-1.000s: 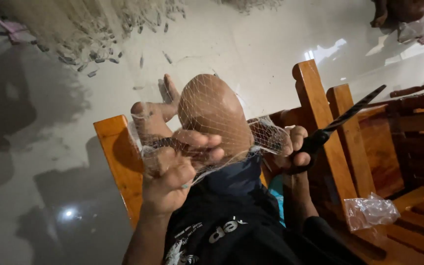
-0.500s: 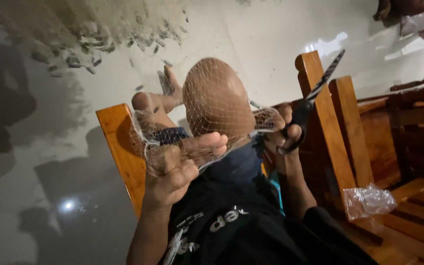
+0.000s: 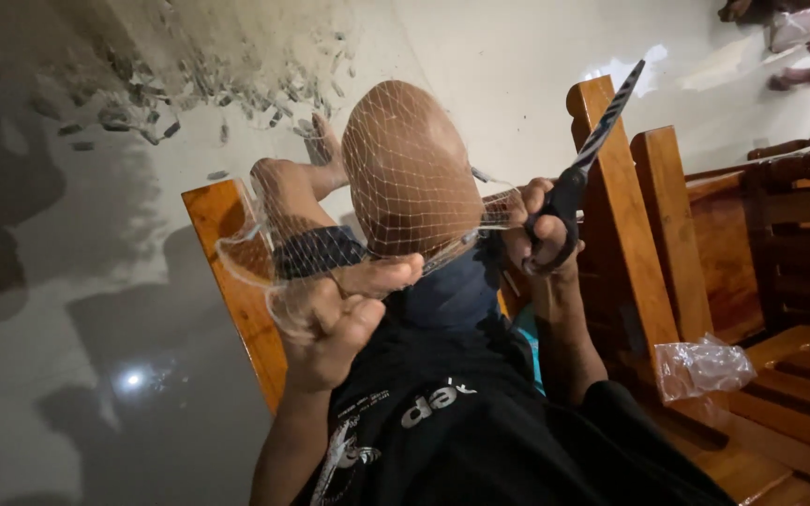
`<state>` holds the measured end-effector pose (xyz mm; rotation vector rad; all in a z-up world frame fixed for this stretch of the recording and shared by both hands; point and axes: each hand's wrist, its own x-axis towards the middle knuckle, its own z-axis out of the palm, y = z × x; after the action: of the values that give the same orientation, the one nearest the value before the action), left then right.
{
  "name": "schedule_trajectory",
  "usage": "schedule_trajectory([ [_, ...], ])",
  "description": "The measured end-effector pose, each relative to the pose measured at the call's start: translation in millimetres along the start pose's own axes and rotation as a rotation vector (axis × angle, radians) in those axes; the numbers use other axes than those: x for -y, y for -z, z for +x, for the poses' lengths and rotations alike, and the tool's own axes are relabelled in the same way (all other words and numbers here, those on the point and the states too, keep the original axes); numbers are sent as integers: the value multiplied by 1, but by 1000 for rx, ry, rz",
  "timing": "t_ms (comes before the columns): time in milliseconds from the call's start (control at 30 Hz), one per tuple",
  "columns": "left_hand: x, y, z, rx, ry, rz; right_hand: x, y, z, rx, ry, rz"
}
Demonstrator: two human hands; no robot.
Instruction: Trimming excess thread or netting from a fishing net using scissors.
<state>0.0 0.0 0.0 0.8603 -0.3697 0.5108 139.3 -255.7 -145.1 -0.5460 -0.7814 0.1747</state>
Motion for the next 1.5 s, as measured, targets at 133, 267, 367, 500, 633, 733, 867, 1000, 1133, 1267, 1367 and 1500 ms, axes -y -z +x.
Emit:
schedule_trajectory([
  [133, 9, -6, -3, 35, -57, 14, 18, -71, 41, -209, -98, -116],
  [267, 6, -14, 3, 60, -106, 102, 25, -111, 65, -449, -292, -514],
  [367, 1, -17, 6, 70, -155, 187, 34, -143, 91, -439, -344, -785],
  [500, -3, -21, 10, 74, -228, 334, 43, -165, 88, -467, -398, -1010],
  [633, -6, -24, 20, 80, -275, 445, 39, -196, 96, -203, -117, -919],
  [733, -7, -29, 31, 94, -337, 549, 32, -217, 103, -141, -107, -619],
  [867, -8, -37, 44, 104, -441, 693, 21, -229, 120, -130, -24, -783],
  [1000, -13, -40, 51, 101, -529, 841, 2, -218, 116, -202, 72, -720],
  [1133, -5, -31, 53, 93, -538, 797, 12, -214, 127, -180, 7, -794],
  [1267, -9, -13, 49, 313, -319, 585, 20, -204, 140, -120, 48, -722],
  [1367, -5, -3, 27, 444, -548, 1149, 28, -200, 149, -70, 101, -675],
  [1500, -15, -53, 61, 303, 52, 301, 39, -213, 157, -105, 205, -798],
])
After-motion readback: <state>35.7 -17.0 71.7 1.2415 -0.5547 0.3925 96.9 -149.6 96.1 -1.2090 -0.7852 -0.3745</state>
